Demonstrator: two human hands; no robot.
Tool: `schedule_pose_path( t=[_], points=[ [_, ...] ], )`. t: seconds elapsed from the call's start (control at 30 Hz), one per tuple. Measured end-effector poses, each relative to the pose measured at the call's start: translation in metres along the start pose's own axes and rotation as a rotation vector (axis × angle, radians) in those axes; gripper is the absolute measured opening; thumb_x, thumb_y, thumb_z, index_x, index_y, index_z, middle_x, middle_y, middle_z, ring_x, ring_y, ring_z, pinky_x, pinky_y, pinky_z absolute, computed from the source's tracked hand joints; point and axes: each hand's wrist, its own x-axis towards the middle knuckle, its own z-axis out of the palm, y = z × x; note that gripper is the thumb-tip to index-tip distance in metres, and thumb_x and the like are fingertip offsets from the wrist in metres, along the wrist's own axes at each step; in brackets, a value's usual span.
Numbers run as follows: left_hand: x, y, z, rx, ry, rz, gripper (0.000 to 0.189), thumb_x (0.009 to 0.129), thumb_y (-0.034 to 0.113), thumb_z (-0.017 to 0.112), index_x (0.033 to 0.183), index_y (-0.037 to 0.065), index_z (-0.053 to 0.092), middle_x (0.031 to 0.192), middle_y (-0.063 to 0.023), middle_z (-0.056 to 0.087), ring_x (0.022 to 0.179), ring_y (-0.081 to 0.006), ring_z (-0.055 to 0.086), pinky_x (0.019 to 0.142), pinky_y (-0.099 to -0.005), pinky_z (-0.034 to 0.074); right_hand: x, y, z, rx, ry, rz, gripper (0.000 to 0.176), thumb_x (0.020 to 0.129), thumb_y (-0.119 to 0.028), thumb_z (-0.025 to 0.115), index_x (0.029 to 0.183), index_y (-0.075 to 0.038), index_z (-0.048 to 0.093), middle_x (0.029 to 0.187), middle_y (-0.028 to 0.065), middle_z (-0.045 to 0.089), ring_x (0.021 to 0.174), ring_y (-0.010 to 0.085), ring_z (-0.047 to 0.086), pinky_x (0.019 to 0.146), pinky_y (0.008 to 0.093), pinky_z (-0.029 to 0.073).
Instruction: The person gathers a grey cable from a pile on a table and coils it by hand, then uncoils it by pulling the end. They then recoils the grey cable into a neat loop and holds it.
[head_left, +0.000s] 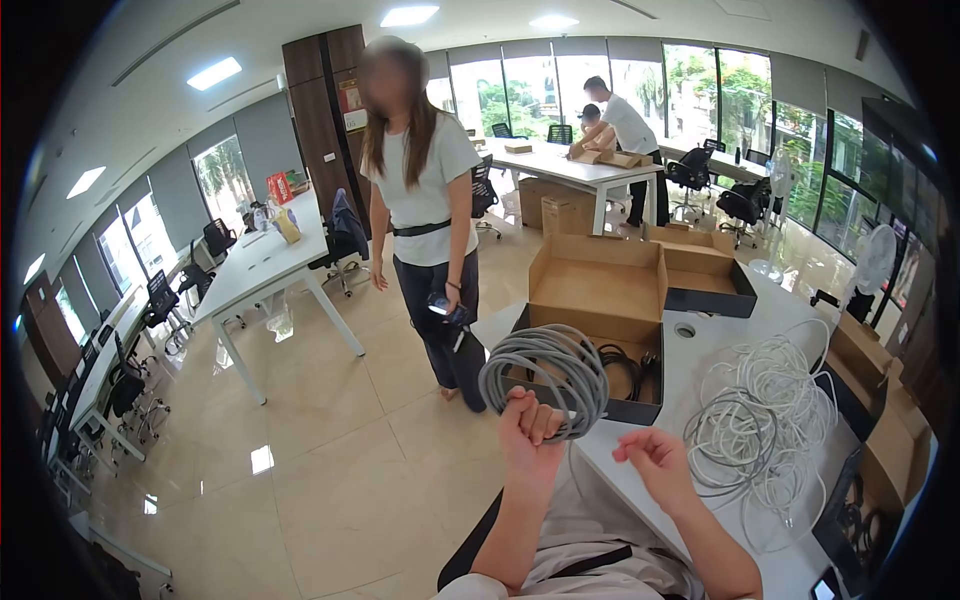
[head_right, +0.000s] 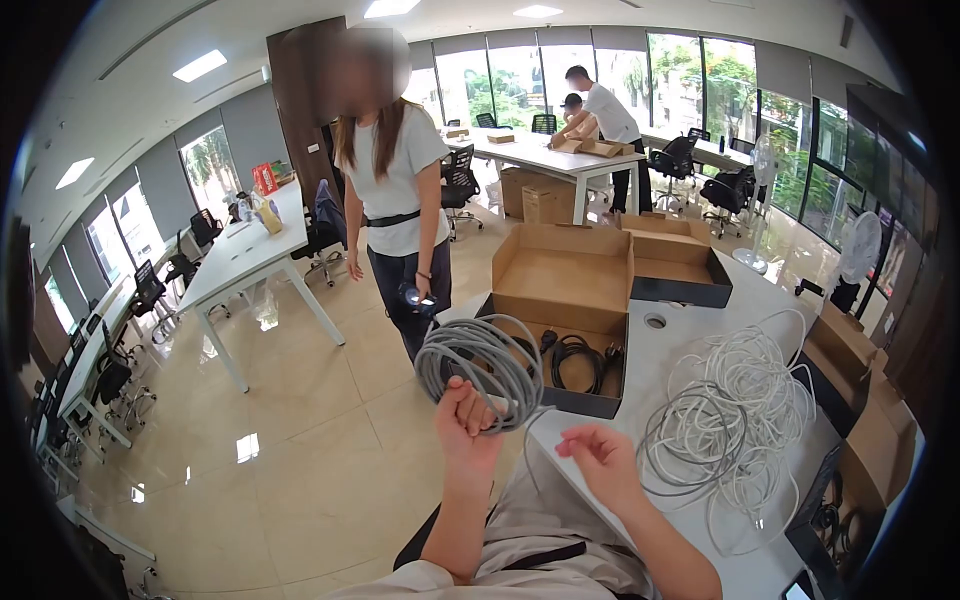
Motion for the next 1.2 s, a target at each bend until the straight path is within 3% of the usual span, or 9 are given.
schedule_pose_path(
  t=[0.2,0.4,0.6,0.63,0.77,0.87,1.07,1.1,1.2],
  points=[
    [-0.006,-0.007,0.012,-0.003,-0.009,-0.06,0.016,0.089,0.003,0.048,0.081,0.014,0.058,0.046,0.0063,0.022,0.037,-0.0064,0.022,0.044,-0.0232,0.026,0.005,-0.011,0.042,0.273,-0.087,0.145,0.019,0.09,-0.009,0.052,0.105,-0.001,0.06,0.107,0.0095,0.064,0.102,0.0161,0.06,0.087,0.033,0.047],
    [-0.004,-0.002,0.008,-0.034,-0.054,-0.037,0.018,0.089,0.003,0.047,0.078,0.014,0.056,0.045,0.0065,0.021,0.037,-0.0062,0.023,0.044,-0.0238,0.028,0.032,0.001,0.052,1.005,-0.057,0.185,0.03,0.088,-0.022,0.054,0.114,-0.007,0.057,0.112,0.0056,0.062,0.105,0.0194,0.057,0.091,0.0393,0.044],
    [0.002,0.027,-0.003,-0.072,0.015,0.085,0.018,0.089,0.004,0.048,0.077,0.014,0.056,0.044,0.0073,0.024,0.036,-0.0053,0.024,0.042,-0.0224,0.026,0.045,-0.001,0.038,1.143,0.195,0.004,0.015,0.096,-0.023,0.049,0.097,-0.01,0.057,0.082,0.0013,0.06,0.083,0.0173,0.058,0.081,0.0344,0.047],
    [0.002,0.03,-0.005,-0.051,-0.009,0.1,0.018,0.089,0.004,0.049,0.076,0.014,0.057,0.044,0.0076,0.024,0.036,-0.0052,0.024,0.041,-0.022,0.025,0.045,-0.013,0.04,1.058,0.371,-0.003,0.018,0.097,-0.026,0.05,0.093,-0.009,0.056,0.065,-0.0013,0.052,0.067,0.0136,0.054,0.072,0.0308,0.048],
    [-0.006,0.031,-0.007,-0.034,-0.049,0.013,0.015,0.089,0.005,0.048,0.081,0.013,0.058,0.045,0.0076,0.024,0.036,-0.0048,0.023,0.041,-0.0228,0.023,0.04,-0.027,0.019,0.587,0.225,-0.094,0.019,0.099,-0.022,0.047,0.096,-0.007,0.057,0.053,-0.0005,0.043,0.054,0.0118,0.051,0.067,0.0298,0.048],
    [-0.013,0.029,-0.014,0.044,-0.129,-0.087,0.012,0.09,0.006,0.047,0.086,0.01,0.058,0.046,0.0079,0.024,0.036,-0.0048,0.023,0.041,-0.0237,0.024,0.028,-0.054,0.017,0.174,0.154,-0.069,0.02,0.097,-0.014,0.044,0.104,-0.004,0.06,0.061,0.0008,0.052,0.059,0.0116,0.052,0.067,0.0267,0.047],
    [-0.035,0.012,-0.013,0.556,-0.166,-0.257,0.007,0.084,0.003,0.054,0.087,0.007,0.059,0.048,0.006,0.027,0.038,-0.0071,0.023,0.042,-0.0259,0.02,0.021,-0.067,0.023,-0.54,-0.007,-0.614,0.034,0.095,-0.01,0.041,0.126,0.001,0.052,0.112,0.01,0.059,0.091,0.0138,0.059,0.081,0.0252,0.046],
    [-0.036,0.008,-0.012,0.558,-0.138,-0.285,0.008,0.079,-0.001,0.06,0.085,0.004,0.059,0.048,0.0034,0.035,0.038,-0.0073,0.03,0.042,-0.0256,0.02,0.013,-0.077,0.031,-0.281,-0.093,-0.45,0.038,0.092,-0.009,0.039,0.126,0.002,0.053,0.122,0.0153,0.054,0.114,0.0224,0.05,0.095,0.0296,0.038],
    [-0.036,0.0,-0.008,0.633,-0.084,-0.279,0.009,0.076,-0.002,0.059,0.083,0.003,0.057,0.049,0.0039,0.034,0.039,-0.0065,0.028,0.042,-0.026,0.02,0.001,-0.08,0.036,-0.141,-0.04,-0.452,0.042,0.089,-0.011,0.052,0.129,0.002,0.05,0.117,0.014,0.058,0.102,0.0214,0.058,0.088,0.0292,0.043]
  ],
)
